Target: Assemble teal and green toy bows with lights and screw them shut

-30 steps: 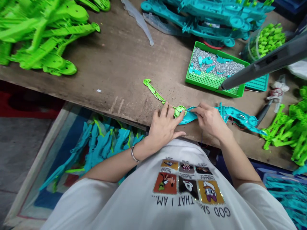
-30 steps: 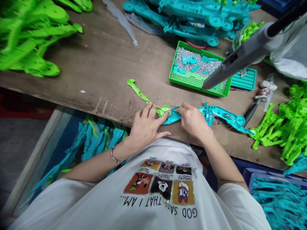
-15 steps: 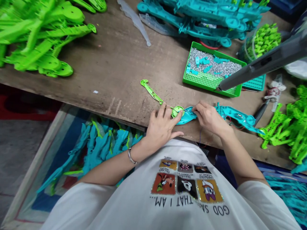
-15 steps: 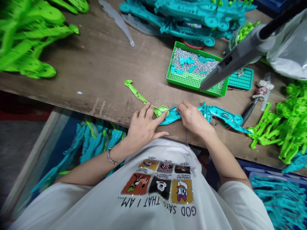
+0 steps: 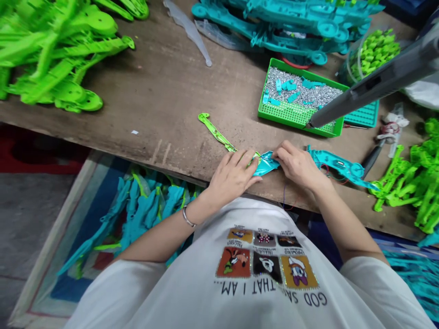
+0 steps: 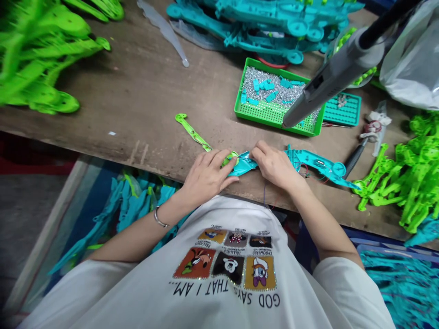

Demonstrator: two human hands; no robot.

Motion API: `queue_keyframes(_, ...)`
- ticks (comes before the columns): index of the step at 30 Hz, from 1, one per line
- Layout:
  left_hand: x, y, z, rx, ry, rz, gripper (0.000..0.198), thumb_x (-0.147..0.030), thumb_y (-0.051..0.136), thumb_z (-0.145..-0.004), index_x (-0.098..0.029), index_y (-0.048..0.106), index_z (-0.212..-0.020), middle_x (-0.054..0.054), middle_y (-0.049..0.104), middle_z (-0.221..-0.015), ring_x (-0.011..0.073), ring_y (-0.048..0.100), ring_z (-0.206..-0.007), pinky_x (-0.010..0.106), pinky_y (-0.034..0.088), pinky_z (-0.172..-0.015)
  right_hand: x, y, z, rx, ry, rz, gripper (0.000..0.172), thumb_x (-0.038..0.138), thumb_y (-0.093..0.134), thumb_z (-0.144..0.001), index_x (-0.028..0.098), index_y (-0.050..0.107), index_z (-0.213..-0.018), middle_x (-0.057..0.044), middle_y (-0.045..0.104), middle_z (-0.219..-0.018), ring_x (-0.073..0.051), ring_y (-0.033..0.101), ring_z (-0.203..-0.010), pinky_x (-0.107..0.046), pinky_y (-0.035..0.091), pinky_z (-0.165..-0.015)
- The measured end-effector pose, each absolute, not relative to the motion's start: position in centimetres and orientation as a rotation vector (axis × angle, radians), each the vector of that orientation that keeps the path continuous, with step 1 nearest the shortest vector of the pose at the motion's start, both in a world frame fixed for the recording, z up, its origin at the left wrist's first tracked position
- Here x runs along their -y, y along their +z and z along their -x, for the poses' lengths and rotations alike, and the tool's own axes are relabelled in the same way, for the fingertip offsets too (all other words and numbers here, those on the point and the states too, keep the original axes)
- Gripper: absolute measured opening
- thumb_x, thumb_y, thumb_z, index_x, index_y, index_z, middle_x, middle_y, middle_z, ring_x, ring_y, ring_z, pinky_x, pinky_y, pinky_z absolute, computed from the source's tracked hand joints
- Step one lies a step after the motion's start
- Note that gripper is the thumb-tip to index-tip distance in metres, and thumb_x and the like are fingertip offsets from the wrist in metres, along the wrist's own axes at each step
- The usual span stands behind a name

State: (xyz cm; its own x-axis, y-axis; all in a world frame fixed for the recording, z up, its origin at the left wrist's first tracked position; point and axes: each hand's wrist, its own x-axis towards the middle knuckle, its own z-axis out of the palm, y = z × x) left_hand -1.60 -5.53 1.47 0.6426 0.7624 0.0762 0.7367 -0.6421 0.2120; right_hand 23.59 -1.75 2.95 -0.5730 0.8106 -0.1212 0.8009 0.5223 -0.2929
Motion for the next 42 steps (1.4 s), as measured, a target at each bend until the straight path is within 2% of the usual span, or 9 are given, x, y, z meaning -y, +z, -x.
queue_keyframes(6, 5.7, 0.8, 1.0, -1.197, 0.299, -2.666, 0.056, -0.041, 0.046, -0.107, -0.005, 0.047, -0.15, 0.022, 0.059, -0.141, 0.0338, 0.054, -0.129, 0.046, 0.042, -0.11, 1.9, 3.3, -23.1, 2.818, 0.32, 1.43, 0.034, 0.025, 0.032, -0.11, 0.022, 0.066, -0.112, -0.009, 0.062, -0.106, -0.021, 0.055, -0.087, -0.034, 0.029, -0.068)
queue_keyframes(9, 5.5, 1.4, 0.6, -1.191, 0.22, -2.708, 0.054, -0.036, 0.044, -0.107, -0.01, 0.044, -0.154, 0.02, 0.061, -0.135, 0.0332, 0.057, -0.12, 0.046, 0.043, -0.104, 1.9, 3.5, -22.8, 2.833, 0.313, 1.439, 0.036, 0.024, 0.032, -0.109, 0.021, 0.068, -0.11, -0.01, 0.062, -0.105, -0.021, 0.055, -0.088, -0.034, 0.029, -0.068)
queue_keyframes(12, 5.2, 2.2, 0.0, -1.203, 0.126, -2.739, 0.049, -0.033, 0.044, -0.106, -0.016, 0.05, -0.151, 0.019, 0.062, -0.126, 0.033, 0.058, -0.113, 0.046, 0.044, -0.094, 1.8, 3.5, -22.8, 2.817, 0.369, 1.452, 0.035, 0.023, 0.035, -0.108, 0.022, 0.07, -0.112, -0.01, 0.062, -0.105, -0.021, 0.055, -0.088, -0.034, 0.031, -0.069)
queue_keyframes(15, 5.1, 2.7, -0.4, -1.226, 0.104, -2.752, 0.046, -0.033, 0.043, -0.106, -0.017, 0.054, -0.148, 0.019, 0.061, -0.125, 0.0327, 0.057, -0.11, 0.046, 0.044, -0.09, 1.7, 3.3, -23.7, 2.726, 0.507, 1.426, 0.036, 0.019, 0.039, -0.105, 0.023, 0.072, -0.118, -0.01, 0.061, -0.11, -0.021, 0.058, -0.091, -0.032, 0.037, -0.072)
queue_keyframes(19, 5.4, 2.8, -0.5, -1.243, 0.1, -2.769, 0.046, -0.032, 0.043, -0.106, -0.017, 0.053, -0.148, 0.017, 0.061, -0.123, 0.0318, 0.056, -0.107, 0.045, 0.044, -0.089, 1.9, 3.0, -25.5, 2.526, 0.633, 1.428, 0.038, 0.013, 0.041, -0.1, 0.022, 0.073, -0.119, -0.01, 0.061, -0.111, -0.021, 0.062, -0.096, -0.032, 0.045, -0.079)
queue_keyframes(29, 5.4, 2.5, -0.5, -1.254, 0.123, -2.713, 0.048, -0.032, 0.046, -0.104, -0.018, 0.053, -0.149, 0.019, 0.061, -0.127, 0.0336, 0.055, -0.111, 0.048, 0.046, -0.091, 2.4, 2.8, -25.5, 2.252, 0.614, 1.724, 0.018, 0.017, 0.05, -0.091, 0.019, 0.068, -0.096, -0.01, 0.072, -0.097, -0.024, 0.067, -0.091, -0.034, 0.047, -0.084)
queue_keyframes(36, 5.3, 2.5, -0.4, -1.253, 0.138, -2.693, 0.047, -0.032, 0.046, -0.104, -0.018, 0.054, -0.148, 0.019, 0.061, -0.127, 0.0334, 0.055, -0.109, 0.047, 0.047, -0.09, 2.1, 3.0, -24.7, 2.235, 0.568, 1.906, 0.02, 0.015, 0.054, -0.087, 0.018, 0.074, -0.091, -0.012, 0.076, -0.097, -0.026, 0.068, -0.089, -0.036, 0.049, -0.083)
queue_keyframes(42, 5.4, 2.4, -0.3, -1.26, 0.149, -2.722, 0.045, -0.032, 0.05, -0.104, -0.018, 0.055, -0.147, 0.018, 0.062, -0.125, 0.0314, 0.057, -0.107, 0.045, 0.047, -0.089, 2.7, 3.3, -25.4, 2.428, 0.535, 1.773, 0.032, 0.01, 0.049, -0.092, 0.017, 0.078, -0.103, -0.012, 0.073, -0.103, -0.024, 0.067, -0.091, -0.035, 0.051, -0.084)
